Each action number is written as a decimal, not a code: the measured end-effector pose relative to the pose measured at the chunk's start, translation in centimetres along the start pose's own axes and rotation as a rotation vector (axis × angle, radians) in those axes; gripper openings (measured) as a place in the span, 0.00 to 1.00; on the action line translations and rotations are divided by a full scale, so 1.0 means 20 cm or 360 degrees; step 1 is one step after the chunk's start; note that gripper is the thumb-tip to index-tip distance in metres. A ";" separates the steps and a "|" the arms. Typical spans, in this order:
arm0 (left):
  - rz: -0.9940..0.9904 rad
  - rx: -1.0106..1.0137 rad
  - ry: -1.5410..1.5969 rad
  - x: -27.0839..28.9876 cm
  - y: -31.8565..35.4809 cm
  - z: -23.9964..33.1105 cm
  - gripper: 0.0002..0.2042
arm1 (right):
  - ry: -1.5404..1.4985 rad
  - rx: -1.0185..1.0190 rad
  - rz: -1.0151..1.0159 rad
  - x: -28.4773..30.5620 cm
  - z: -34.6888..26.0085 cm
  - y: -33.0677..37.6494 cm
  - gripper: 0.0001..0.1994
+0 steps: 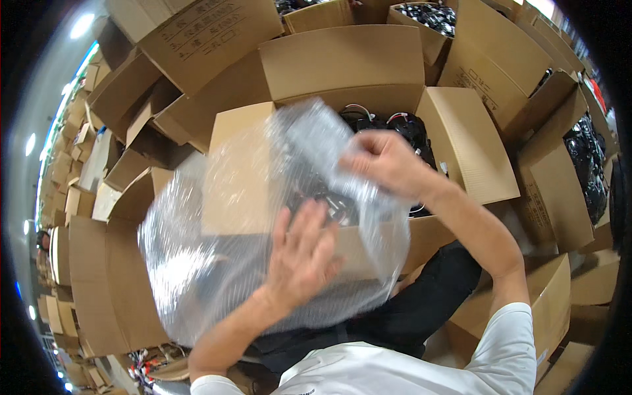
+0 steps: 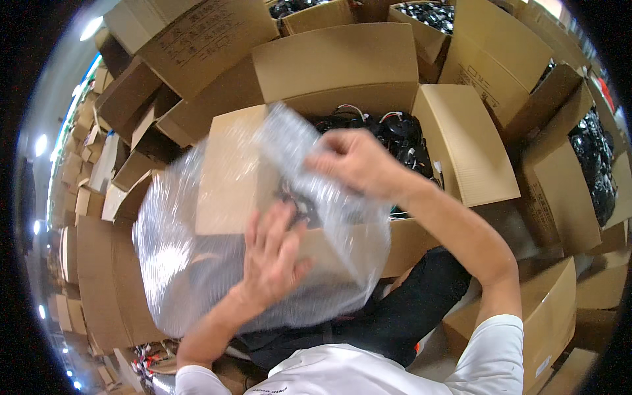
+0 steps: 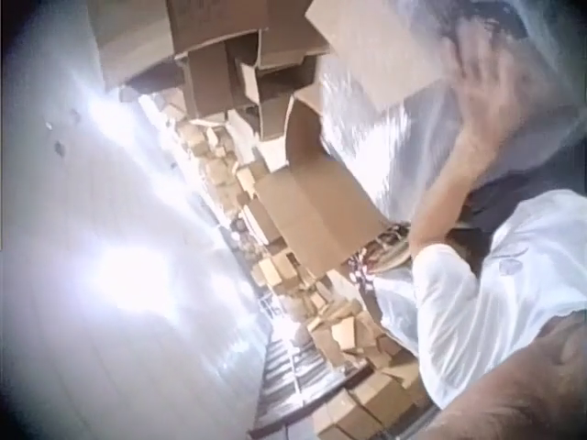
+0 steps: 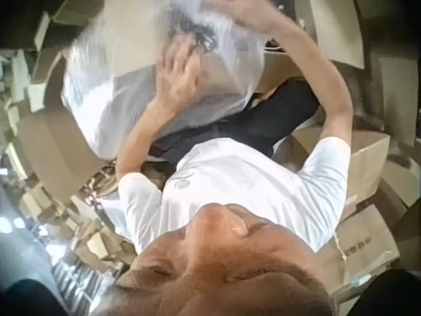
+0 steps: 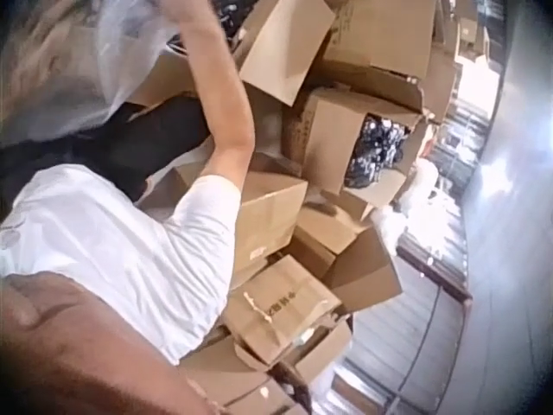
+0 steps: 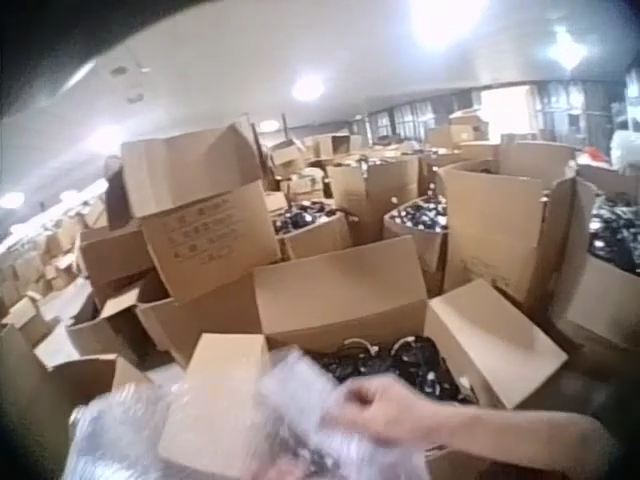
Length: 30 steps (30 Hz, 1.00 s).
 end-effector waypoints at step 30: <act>-0.1139 0.0914 0.0176 -1.07 -0.10 -1.03 0.50 | 0.2069 -0.0564 -0.0565 0.45 0.91 0.16 0.54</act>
Point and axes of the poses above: each hand's wrist, its own y-axis away from the middle knuckle, its own x-axis out of the back of the hand, z = x × y, the point moved 2 cm from there along -y, towards the middle knuckle, and after that the axes turned 1 degree about x, right-handed, at the moved point
